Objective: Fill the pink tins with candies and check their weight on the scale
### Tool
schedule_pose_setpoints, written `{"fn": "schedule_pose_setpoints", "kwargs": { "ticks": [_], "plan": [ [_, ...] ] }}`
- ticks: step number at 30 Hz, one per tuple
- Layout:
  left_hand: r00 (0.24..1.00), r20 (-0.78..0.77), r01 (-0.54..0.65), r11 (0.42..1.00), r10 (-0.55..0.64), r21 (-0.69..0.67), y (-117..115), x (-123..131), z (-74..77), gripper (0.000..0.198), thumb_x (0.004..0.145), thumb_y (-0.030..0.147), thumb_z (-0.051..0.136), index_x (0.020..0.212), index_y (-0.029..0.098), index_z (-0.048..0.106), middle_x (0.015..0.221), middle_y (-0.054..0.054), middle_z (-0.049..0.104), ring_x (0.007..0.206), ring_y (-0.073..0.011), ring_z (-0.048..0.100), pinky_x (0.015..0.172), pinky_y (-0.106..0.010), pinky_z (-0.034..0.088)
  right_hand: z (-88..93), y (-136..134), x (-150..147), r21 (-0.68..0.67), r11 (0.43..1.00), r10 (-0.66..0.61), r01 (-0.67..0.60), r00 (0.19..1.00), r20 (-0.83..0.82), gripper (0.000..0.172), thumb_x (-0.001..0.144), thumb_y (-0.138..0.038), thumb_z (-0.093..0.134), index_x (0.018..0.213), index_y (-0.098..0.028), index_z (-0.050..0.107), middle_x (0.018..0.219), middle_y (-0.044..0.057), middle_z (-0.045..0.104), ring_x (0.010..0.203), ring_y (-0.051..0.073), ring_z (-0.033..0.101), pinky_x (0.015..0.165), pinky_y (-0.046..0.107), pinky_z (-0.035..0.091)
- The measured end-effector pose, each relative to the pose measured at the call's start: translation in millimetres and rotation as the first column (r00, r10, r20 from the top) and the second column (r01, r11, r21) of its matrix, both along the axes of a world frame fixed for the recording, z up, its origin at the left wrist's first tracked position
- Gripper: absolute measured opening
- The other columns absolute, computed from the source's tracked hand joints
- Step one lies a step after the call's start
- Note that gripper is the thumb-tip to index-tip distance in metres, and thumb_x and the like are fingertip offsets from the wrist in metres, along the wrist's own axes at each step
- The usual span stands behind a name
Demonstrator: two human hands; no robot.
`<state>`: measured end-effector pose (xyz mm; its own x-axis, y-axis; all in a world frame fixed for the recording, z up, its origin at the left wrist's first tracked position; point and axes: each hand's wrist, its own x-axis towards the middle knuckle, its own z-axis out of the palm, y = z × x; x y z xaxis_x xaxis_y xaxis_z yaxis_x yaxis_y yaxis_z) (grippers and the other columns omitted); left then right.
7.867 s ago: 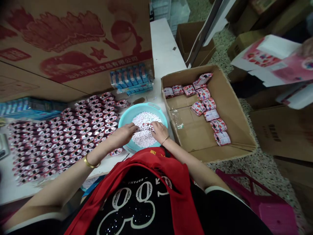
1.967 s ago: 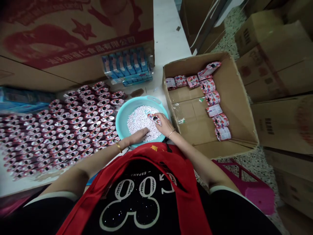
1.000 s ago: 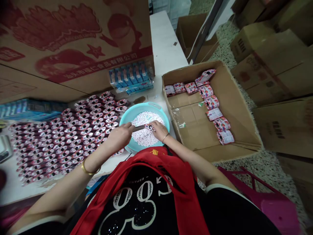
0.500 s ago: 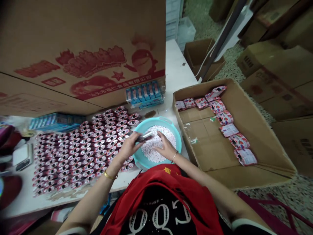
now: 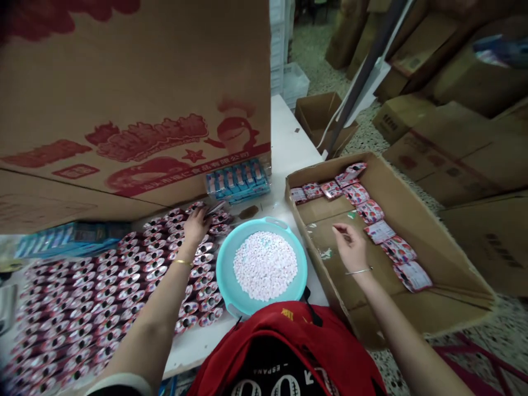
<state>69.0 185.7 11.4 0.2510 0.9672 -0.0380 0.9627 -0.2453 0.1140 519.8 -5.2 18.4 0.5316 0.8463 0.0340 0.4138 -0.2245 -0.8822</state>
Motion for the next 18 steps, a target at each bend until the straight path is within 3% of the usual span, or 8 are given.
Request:
{"fn": "schedule_pose_setpoints", "kwargs": {
  "ticks": [5,9,12,15,16,18],
  "plan": [
    [0.999,0.028,0.025,0.996,-0.023,-0.088,28.1,-15.8,-43.0,0.04,0.087,0.039,0.043,0.117,0.017,0.056,0.118,-0.014,0.064,0.108,-0.0291,0.06,0.082,-0.036,0.05,-26.6,-10.4,47.0,-0.175,0.978,-0.072,0.118,0.966,0.25,0.03,0.084,-0.044,0.05,0.091,-0.018,0.062,0.092,0.01,0.064,0.088,0.024,0.06,0.082,0.042,0.05],
    [0.997,0.051,0.072,0.971,-0.062,-0.226,51.6,-27.7,-68.1,0.038,0.084,0.05,0.042,0.114,0.03,0.053,0.112,-0.001,0.066,0.102,-0.0258,0.061,0.08,-0.037,0.052,-35.7,-14.8,111.2,-0.321,0.877,-0.156,0.357,0.844,0.513,0.04,0.078,-0.041,0.058,0.107,-0.014,0.06,0.114,0.019,0.059,0.108,0.031,0.052,0.096,0.049,0.04],
    [0.996,0.089,0.021,0.977,-0.002,-0.212,47.5,-22.0,-59.2,0.042,0.081,0.06,0.042,0.111,0.032,0.051,0.115,0.001,0.063,0.105,-0.026,0.06,0.082,-0.04,0.052,-41.8,-14.6,146.8,-0.517,0.744,-0.039,0.422,0.801,0.598,0.072,0.07,-0.049,0.069,0.128,-0.012,0.049,0.127,0.024,0.052,0.116,0.035,0.048,0.095,0.049,0.038],
    [0.986,0.124,-0.094,0.983,0.115,-0.16,16.4,-5.1,-34.8,0.044,0.082,0.064,0.04,0.113,0.034,0.048,0.11,0.002,0.064,0.099,-0.0259,0.061,0.082,-0.043,0.053,-54.8,-5.5,155.4,-0.668,0.651,0.082,0.36,0.842,0.533,0.09,0.062,-0.053,0.076,0.135,-0.012,0.043,0.125,0.024,0.053,0.116,0.036,0.048,0.095,0.05,0.037],
    [0.983,0.137,-0.103,0.985,0.123,-0.142,1.3,2.0,-26.9,0.042,0.084,0.063,0.039,0.114,0.034,0.047,0.107,0.002,0.064,0.097,-0.0256,0.061,0.082,-0.044,0.053,-60.3,-1.6,152.2,-0.672,0.659,0.08,0.338,0.857,0.509,0.088,0.062,-0.05,0.077,0.134,-0.012,0.044,0.123,0.024,0.054,0.116,0.037,0.048,0.096,0.052,0.036],
    [0.978,0.199,-0.038,0.992,0.06,-0.117,-33.0,17.3,-15.7,0.038,0.087,0.057,0.038,0.114,0.033,0.049,0.104,0.0,0.064,0.097,-0.025,0.061,0.085,-0.044,0.053,-70.5,4.9,138.9,-0.622,0.731,0.052,0.28,0.886,0.46,0.076,0.064,-0.039,0.076,0.129,-0.011,0.049,0.121,0.025,0.055,0.116,0.038,0.048,0.099,0.056,0.033]
  ]
}}
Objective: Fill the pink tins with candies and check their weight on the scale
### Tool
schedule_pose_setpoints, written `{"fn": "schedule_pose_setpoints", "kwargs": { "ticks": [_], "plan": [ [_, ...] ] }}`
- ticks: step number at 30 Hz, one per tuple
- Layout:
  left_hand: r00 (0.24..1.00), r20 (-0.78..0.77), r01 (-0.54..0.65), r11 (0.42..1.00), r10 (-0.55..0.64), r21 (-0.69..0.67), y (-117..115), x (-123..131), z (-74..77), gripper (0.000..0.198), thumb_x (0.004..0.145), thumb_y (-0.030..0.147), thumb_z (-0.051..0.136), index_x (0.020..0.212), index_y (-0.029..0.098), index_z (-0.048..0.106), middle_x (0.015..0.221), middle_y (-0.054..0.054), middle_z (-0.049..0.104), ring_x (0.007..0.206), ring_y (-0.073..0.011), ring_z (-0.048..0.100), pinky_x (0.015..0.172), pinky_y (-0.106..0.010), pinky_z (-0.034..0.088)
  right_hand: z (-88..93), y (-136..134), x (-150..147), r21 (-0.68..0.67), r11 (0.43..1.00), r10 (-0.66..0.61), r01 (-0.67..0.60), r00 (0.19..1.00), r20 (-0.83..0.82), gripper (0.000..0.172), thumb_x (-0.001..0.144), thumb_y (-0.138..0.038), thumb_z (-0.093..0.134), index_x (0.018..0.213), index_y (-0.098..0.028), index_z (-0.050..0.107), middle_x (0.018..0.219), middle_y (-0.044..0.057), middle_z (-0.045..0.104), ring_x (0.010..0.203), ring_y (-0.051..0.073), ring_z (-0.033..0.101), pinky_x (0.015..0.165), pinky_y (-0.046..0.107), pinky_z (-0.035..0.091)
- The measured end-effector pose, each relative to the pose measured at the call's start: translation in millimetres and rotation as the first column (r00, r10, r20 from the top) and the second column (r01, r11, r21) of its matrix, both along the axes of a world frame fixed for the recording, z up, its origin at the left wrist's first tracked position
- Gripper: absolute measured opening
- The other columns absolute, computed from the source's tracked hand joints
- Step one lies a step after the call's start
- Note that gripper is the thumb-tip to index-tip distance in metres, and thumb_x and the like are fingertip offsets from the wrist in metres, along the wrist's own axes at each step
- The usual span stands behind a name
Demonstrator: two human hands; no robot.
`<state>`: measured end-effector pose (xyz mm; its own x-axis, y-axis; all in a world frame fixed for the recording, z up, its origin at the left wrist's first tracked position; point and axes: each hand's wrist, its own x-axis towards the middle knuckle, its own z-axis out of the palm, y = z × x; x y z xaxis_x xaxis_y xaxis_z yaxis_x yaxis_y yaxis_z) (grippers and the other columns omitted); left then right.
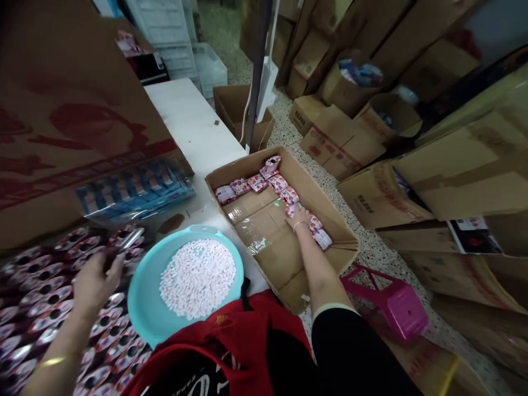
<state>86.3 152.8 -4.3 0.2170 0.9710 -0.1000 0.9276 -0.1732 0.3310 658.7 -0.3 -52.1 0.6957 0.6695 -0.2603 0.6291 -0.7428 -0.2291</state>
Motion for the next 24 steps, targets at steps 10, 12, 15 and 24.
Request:
{"fn": "schedule_pose_setpoints", "kwargs": {
  "ticks": [10,12,15,24],
  "plan": [
    [0.911,-0.093,0.38,0.905,-0.403,-0.191,-94.2,93.6,-41.6,0.043,0.09,0.016,0.036,0.131,0.016,0.052,0.114,-0.015,0.058,0.105,-0.0258,0.055,0.092,-0.04,0.045,33.9,-27.6,-94.6,0.526,0.85,0.267,0.023,0.842,-0.469,0.045,0.073,-0.028,0.065,0.115,-0.018,0.052,0.109,0.006,0.063,0.096,0.019,0.06,0.089,0.032,0.048],
    [0.908,-0.074,0.386,0.893,-0.412,-0.232,-98.1,109.8,-49.2,0.045,0.09,0.012,0.035,0.132,0.016,0.051,0.117,-0.016,0.055,0.108,-0.0263,0.052,0.095,-0.041,0.043,57.6,-34.4,-111.0,0.593,0.777,0.234,0.214,0.776,-0.586,0.041,0.068,-0.033,0.073,0.103,-0.02,0.056,0.098,0.002,0.065,0.088,0.018,0.06,0.084,0.031,0.049],
    [0.886,0.042,0.45,0.833,-0.462,-0.323,-117.9,122.8,-55.7,0.044,0.09,0.01,0.036,0.131,0.017,0.052,0.119,-0.014,0.055,0.11,-0.0252,0.049,0.099,-0.041,0.04,95.2,-38.7,-133.6,0.532,0.714,0.171,0.456,0.623,-0.763,0.039,0.063,-0.033,0.08,0.091,-0.022,0.055,0.089,-0.002,0.065,0.084,0.016,0.061,0.08,0.03,0.051],
    [0.853,0.314,0.518,0.75,-0.417,-0.411,-188.4,119.1,-51.6,0.043,0.082,0.005,0.043,0.122,0.016,0.053,0.115,-0.01,0.059,0.105,-0.0196,0.054,0.098,-0.036,0.044,133.0,-34.1,-207.5,0.098,0.819,0.18,0.566,-0.092,-0.979,0.041,0.066,-0.022,0.08,0.102,-0.024,0.061,0.107,0.0,0.069,0.096,0.015,0.065,0.084,0.029,0.055]
  ]
}}
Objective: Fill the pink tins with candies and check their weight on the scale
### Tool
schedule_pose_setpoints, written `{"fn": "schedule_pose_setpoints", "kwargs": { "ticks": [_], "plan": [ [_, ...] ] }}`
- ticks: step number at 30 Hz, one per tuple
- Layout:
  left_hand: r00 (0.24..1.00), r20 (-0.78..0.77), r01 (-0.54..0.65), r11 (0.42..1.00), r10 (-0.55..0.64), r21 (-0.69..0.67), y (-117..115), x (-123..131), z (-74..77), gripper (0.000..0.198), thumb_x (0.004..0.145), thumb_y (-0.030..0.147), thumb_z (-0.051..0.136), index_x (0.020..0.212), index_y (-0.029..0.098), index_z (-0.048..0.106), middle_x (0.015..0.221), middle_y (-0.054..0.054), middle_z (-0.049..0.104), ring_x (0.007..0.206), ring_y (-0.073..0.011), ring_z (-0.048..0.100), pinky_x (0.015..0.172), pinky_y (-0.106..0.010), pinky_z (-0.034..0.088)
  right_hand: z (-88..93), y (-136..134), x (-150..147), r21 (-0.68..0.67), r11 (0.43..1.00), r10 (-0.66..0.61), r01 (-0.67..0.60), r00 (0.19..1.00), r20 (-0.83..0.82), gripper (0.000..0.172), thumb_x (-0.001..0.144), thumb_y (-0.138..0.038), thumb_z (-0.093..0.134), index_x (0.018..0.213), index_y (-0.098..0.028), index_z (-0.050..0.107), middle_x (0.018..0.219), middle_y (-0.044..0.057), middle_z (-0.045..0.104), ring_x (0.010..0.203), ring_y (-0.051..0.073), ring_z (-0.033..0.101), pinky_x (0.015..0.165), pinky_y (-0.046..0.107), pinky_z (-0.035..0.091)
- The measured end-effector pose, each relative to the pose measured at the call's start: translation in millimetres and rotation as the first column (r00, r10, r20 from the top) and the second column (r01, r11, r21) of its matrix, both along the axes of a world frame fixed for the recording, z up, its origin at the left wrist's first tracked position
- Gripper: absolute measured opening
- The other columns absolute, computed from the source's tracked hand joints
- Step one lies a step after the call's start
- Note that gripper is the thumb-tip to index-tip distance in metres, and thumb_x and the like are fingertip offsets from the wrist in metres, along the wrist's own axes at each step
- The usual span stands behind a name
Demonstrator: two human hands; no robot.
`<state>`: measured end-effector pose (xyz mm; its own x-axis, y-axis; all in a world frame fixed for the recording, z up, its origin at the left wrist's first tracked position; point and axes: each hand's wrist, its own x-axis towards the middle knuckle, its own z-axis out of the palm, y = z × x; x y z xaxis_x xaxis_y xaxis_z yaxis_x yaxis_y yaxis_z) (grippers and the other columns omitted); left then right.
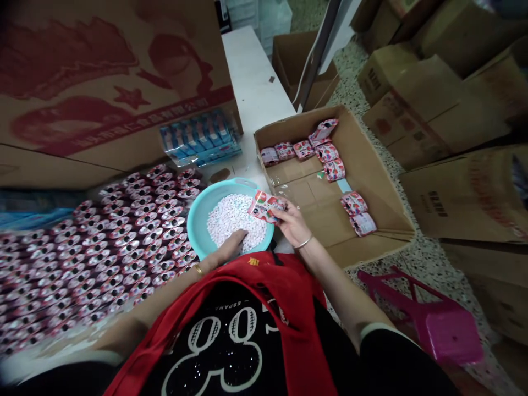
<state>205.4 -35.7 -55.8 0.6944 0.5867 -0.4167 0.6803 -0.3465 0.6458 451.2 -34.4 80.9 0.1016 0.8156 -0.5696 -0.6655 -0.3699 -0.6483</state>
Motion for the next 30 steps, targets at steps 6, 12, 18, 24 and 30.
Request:
{"fn": "schedule_pose_setpoints", "kwargs": {
  "ticks": [6,12,18,24,30],
  "plan": [
    [0.987,0.135,-0.087,0.996,0.088,-0.016,16.5,-27.5,32.3,0.035,0.089,0.014,0.04,0.123,0.015,0.045,0.115,-0.009,0.057,0.107,-0.0163,0.054,0.097,-0.033,0.046,-37.4,6.8,-35.1,-0.039,0.998,-0.063,0.057,0.984,-0.168,0.034,0.066,-0.019,0.08,0.096,-0.025,0.065,0.101,-0.002,0.072,0.091,0.014,0.067,0.082,0.028,0.057],
    [0.955,0.211,-0.224,0.974,0.21,0.042,44.4,-55.7,96.8,0.031,0.09,0.023,0.046,0.121,0.017,0.048,0.107,-0.008,0.057,0.102,-0.0186,0.055,0.095,-0.037,0.045,-70.6,24.2,-57.1,-0.102,0.989,-0.13,0.11,0.967,-0.217,0.021,0.067,-0.019,0.079,0.085,-0.02,0.068,0.088,0.001,0.074,0.081,0.015,0.068,0.072,0.026,0.057],
    [0.988,0.008,-0.154,0.98,0.155,0.129,61.9,-31.1,146.9,0.03,0.088,0.018,0.046,0.117,0.015,0.053,0.107,-0.01,0.059,0.098,-0.0195,0.058,0.091,-0.034,0.047,-76.3,24.9,-76.6,-0.095,0.992,-0.111,0.088,0.957,-0.268,0.022,0.065,-0.018,0.08,0.083,-0.019,0.068,0.084,0.001,0.073,0.074,0.014,0.066,0.065,0.024,0.055],
    [0.86,-0.501,0.076,0.947,0.096,0.312,58.9,20.0,192.1,0.033,0.087,0.006,0.037,0.114,0.014,0.055,0.107,-0.013,0.06,0.092,-0.0214,0.062,0.078,-0.033,0.049,-71.6,20.6,-81.5,-0.128,0.989,-0.111,0.073,0.942,-0.318,0.02,0.067,-0.017,0.079,0.084,-0.018,0.069,0.081,0.002,0.073,0.07,0.013,0.065,0.065,0.024,0.055],
    [0.864,-0.504,0.193,0.916,0.01,0.35,62.4,15.5,205.4,0.031,0.089,0.008,0.034,0.104,0.017,0.059,0.102,-0.012,0.059,0.092,-0.0235,0.059,0.072,-0.033,0.049,-71.5,19.4,-78.9,-0.132,0.991,-0.086,0.037,0.917,-0.389,0.019,0.068,-0.015,0.076,0.086,-0.016,0.069,0.079,0.003,0.074,0.067,0.013,0.065,0.062,0.023,0.055]
  ]
}}
